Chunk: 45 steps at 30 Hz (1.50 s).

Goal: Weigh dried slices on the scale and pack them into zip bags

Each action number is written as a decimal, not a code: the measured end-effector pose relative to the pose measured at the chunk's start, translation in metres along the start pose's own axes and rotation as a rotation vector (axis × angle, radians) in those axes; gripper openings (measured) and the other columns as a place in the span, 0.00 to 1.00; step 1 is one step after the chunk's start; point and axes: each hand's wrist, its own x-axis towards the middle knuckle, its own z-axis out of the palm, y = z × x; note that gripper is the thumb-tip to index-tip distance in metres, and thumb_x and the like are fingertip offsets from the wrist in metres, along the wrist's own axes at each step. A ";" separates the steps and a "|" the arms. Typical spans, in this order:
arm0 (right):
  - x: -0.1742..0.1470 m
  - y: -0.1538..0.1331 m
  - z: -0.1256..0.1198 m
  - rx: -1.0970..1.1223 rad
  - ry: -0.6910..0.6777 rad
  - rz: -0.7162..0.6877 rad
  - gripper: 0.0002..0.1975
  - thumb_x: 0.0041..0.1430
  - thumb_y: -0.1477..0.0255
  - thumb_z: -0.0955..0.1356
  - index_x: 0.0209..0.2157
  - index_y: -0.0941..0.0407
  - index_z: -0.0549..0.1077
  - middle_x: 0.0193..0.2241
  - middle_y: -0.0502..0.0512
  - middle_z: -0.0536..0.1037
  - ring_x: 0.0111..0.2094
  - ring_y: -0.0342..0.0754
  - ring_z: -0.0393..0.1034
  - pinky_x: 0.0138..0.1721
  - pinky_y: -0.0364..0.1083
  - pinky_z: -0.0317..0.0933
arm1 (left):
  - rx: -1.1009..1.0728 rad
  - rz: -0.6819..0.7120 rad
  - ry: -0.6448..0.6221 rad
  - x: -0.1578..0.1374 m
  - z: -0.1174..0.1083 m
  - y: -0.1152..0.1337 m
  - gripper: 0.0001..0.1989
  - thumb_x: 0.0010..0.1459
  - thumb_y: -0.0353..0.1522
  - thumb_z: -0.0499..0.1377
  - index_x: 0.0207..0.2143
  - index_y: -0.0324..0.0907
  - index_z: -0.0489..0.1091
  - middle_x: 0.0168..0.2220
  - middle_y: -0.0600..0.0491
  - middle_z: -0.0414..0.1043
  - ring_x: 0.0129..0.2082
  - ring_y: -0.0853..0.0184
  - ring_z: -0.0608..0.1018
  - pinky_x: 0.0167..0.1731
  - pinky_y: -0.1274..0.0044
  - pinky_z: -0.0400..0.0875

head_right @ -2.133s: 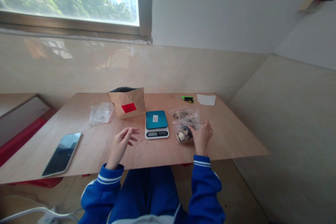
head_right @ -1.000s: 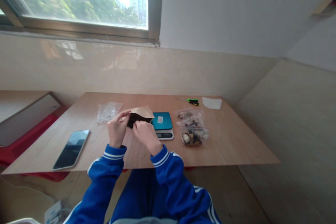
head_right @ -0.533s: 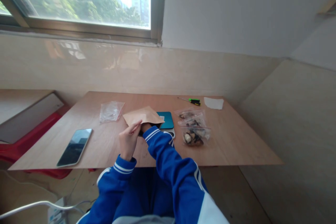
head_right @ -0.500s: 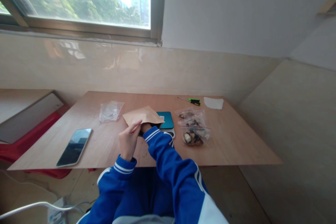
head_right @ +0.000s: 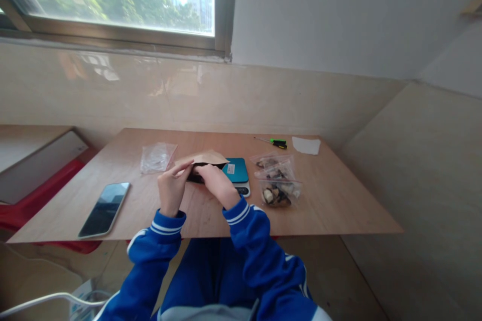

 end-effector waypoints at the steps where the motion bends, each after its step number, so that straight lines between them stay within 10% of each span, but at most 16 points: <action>1: -0.003 -0.003 -0.008 0.009 -0.028 -0.024 0.20 0.56 0.87 0.63 0.45 0.56 0.76 0.45 0.56 0.80 0.47 0.51 0.75 0.49 0.47 0.67 | -0.006 0.000 -0.006 0.003 -0.002 0.000 0.11 0.58 0.36 0.59 0.39 0.47 0.79 0.36 0.53 0.81 0.38 0.59 0.82 0.40 0.72 0.76; 8: -0.019 0.000 -0.048 0.316 0.106 -0.078 0.16 0.59 0.78 0.66 0.47 0.51 0.76 0.47 0.50 0.79 0.47 0.47 0.74 0.51 0.47 0.66 | 0.001 0.020 -0.023 0.026 -0.010 0.004 0.10 0.57 0.36 0.59 0.37 0.45 0.80 0.36 0.53 0.81 0.39 0.62 0.82 0.40 0.75 0.75; 17: -0.050 0.092 -0.038 0.822 0.709 0.171 0.21 0.48 0.67 0.74 0.45 0.53 0.73 0.45 0.56 0.79 0.46 0.52 0.75 0.50 0.52 0.69 | 0.011 0.017 0.053 0.049 -0.008 0.005 0.10 0.55 0.37 0.61 0.35 0.45 0.80 0.33 0.53 0.82 0.37 0.62 0.82 0.38 0.75 0.75; 27: -0.031 0.142 0.029 0.455 0.426 0.283 0.13 0.51 0.73 0.69 0.40 0.57 0.78 0.43 0.58 0.81 0.46 0.52 0.74 0.51 0.53 0.65 | 0.023 0.024 0.054 0.046 -0.007 -0.001 0.11 0.55 0.38 0.60 0.36 0.45 0.80 0.34 0.52 0.82 0.37 0.62 0.82 0.38 0.74 0.75; 39: -0.027 0.165 0.014 0.298 0.375 0.326 0.10 0.58 0.70 0.67 0.37 0.58 0.79 0.43 0.60 0.81 0.49 0.54 0.73 0.54 0.55 0.62 | 0.005 0.007 0.062 0.047 -0.006 -0.002 0.11 0.55 0.39 0.60 0.36 0.45 0.80 0.34 0.53 0.82 0.37 0.62 0.82 0.38 0.75 0.75; 45: -0.034 0.154 0.002 0.263 0.419 0.287 0.17 0.64 0.72 0.60 0.50 0.56 0.73 0.52 0.59 0.75 0.55 0.50 0.68 0.55 0.52 0.61 | 0.011 0.026 0.061 0.047 -0.006 -0.004 0.11 0.55 0.39 0.60 0.36 0.46 0.80 0.33 0.53 0.82 0.36 0.63 0.82 0.37 0.75 0.75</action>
